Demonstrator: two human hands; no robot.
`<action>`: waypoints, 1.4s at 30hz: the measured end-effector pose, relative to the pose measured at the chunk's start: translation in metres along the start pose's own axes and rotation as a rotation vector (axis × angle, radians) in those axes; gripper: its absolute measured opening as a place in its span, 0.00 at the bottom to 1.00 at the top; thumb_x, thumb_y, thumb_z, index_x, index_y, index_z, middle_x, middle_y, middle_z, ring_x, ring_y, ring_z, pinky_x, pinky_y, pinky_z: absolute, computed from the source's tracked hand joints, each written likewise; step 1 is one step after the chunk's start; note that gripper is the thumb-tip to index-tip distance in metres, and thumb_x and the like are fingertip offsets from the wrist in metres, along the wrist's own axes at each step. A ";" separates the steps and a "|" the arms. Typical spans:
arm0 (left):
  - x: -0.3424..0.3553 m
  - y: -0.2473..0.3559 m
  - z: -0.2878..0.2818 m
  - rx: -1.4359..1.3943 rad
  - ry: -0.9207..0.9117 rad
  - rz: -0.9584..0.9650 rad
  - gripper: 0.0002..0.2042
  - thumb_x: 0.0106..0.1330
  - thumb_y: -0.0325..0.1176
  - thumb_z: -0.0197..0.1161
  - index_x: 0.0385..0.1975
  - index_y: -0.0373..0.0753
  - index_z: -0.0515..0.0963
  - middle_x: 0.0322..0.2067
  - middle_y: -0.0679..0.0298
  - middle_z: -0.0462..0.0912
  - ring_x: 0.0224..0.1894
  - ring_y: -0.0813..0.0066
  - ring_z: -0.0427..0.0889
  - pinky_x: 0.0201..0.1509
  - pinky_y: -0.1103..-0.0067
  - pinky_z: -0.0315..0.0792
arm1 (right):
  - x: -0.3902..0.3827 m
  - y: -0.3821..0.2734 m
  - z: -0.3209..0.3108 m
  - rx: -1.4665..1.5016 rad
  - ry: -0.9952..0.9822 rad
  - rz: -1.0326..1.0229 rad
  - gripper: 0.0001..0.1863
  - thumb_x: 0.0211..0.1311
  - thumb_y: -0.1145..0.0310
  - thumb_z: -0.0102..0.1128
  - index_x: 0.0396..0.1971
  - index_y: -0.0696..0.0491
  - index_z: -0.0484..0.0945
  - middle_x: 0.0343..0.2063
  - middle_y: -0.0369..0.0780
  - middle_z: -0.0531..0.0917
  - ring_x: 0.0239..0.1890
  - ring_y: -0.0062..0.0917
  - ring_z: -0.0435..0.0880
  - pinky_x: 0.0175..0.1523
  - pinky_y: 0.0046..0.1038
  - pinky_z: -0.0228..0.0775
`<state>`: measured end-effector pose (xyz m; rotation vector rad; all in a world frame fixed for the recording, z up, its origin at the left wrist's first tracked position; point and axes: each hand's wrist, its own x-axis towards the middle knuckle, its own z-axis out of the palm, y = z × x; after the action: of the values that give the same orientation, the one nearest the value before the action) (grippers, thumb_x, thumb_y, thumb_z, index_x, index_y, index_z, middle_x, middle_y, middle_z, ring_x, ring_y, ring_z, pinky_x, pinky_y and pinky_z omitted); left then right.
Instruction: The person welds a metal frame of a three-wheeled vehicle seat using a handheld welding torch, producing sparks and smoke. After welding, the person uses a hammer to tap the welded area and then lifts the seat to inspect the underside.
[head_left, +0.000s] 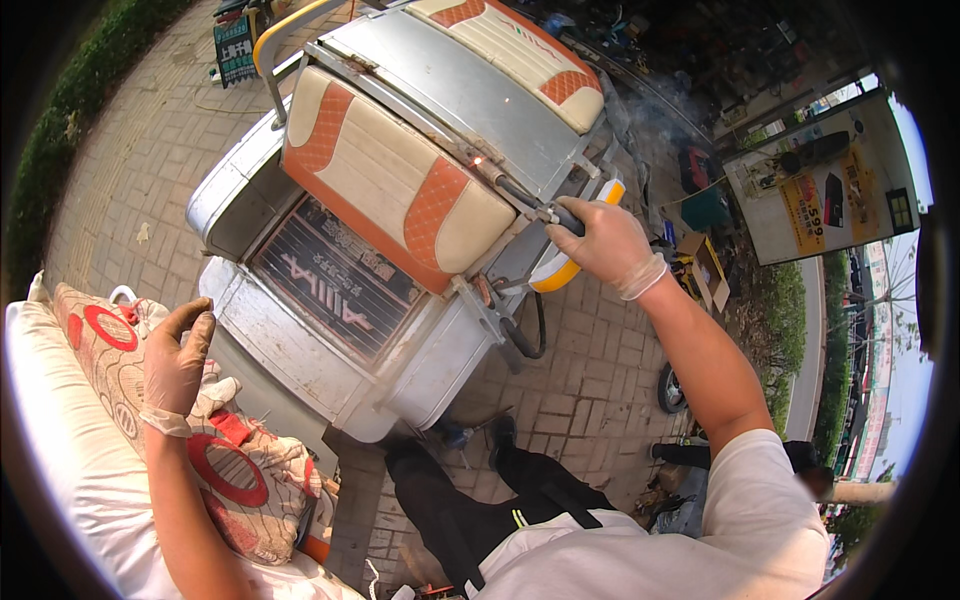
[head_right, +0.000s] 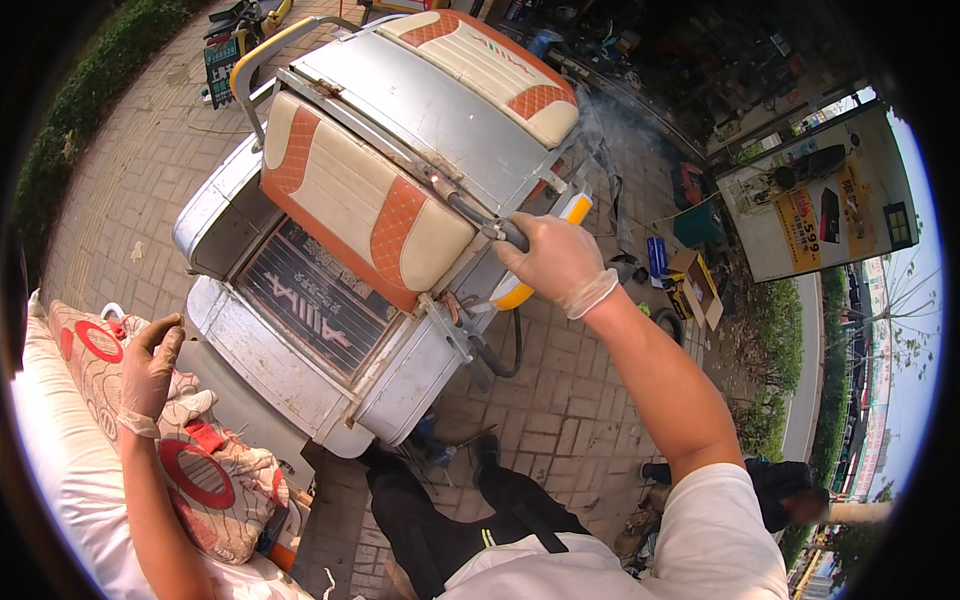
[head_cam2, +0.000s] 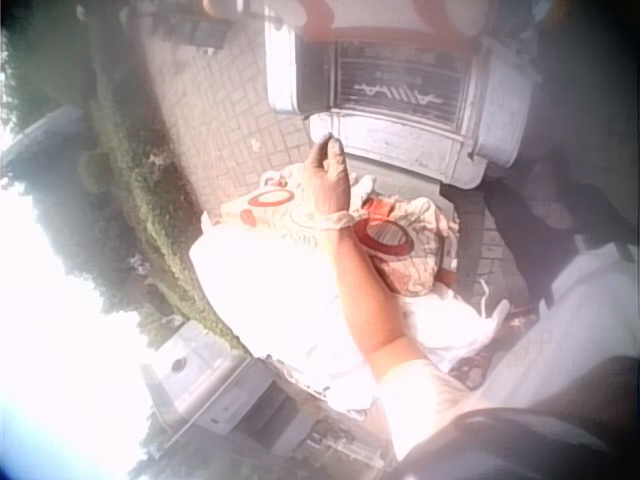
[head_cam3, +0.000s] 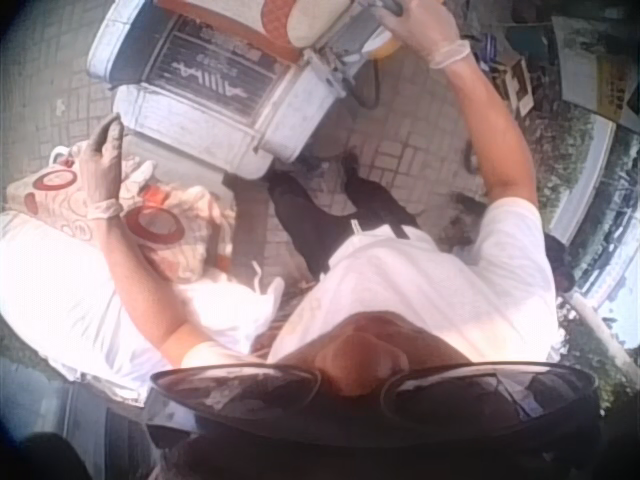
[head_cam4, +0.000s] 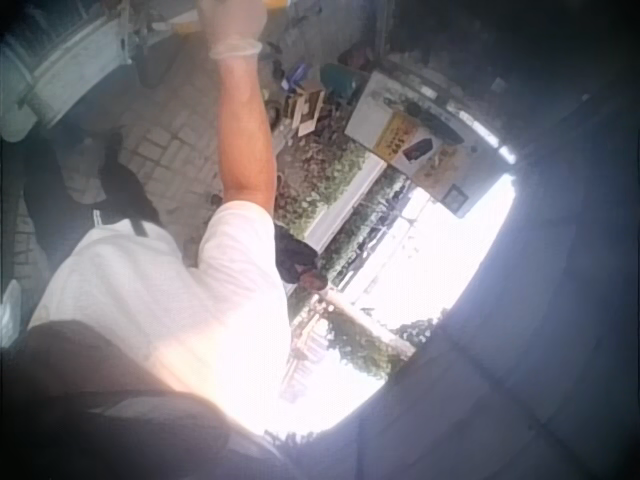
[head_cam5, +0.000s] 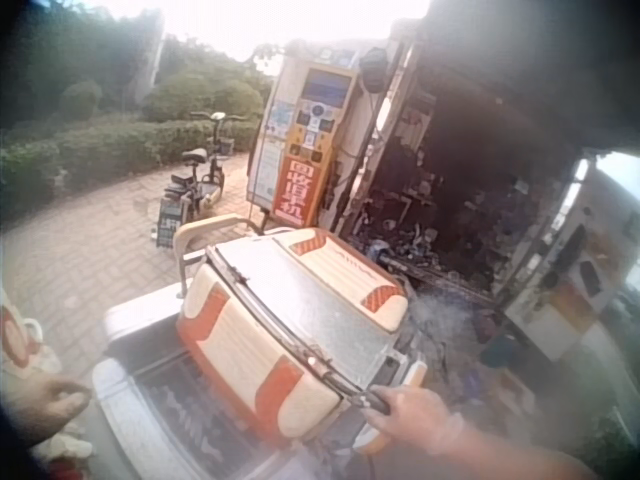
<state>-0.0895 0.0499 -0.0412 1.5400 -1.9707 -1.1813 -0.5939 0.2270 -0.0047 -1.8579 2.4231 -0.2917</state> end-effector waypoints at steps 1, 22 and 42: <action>0.000 0.000 0.000 0.001 0.000 0.002 0.17 0.74 0.34 0.65 0.55 0.28 0.82 0.49 0.54 0.88 0.52 0.70 0.85 0.60 0.75 0.76 | 0.000 0.000 0.000 -0.002 0.000 -0.002 0.19 0.64 0.54 0.65 0.44 0.54 0.86 0.32 0.48 0.87 0.38 0.46 0.87 0.45 0.44 0.80; 0.000 -0.002 0.000 0.010 0.005 0.010 0.17 0.74 0.35 0.65 0.55 0.28 0.82 0.48 0.55 0.88 0.51 0.71 0.85 0.58 0.76 0.76 | -0.006 0.004 -0.008 0.003 -0.053 0.027 0.20 0.61 0.57 0.70 0.48 0.54 0.85 0.37 0.49 0.88 0.41 0.47 0.87 0.46 0.41 0.80; -0.002 0.002 0.001 0.024 0.007 0.010 0.18 0.74 0.36 0.65 0.55 0.28 0.82 0.48 0.54 0.88 0.52 0.70 0.85 0.60 0.75 0.75 | 0.001 0.000 0.003 -0.040 -0.009 0.001 0.19 0.64 0.53 0.66 0.45 0.52 0.85 0.32 0.48 0.87 0.38 0.46 0.87 0.44 0.45 0.80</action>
<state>-0.0907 0.0523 -0.0394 1.5423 -1.9927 -1.1504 -0.5940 0.2257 -0.0081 -1.8705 2.4417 -0.2357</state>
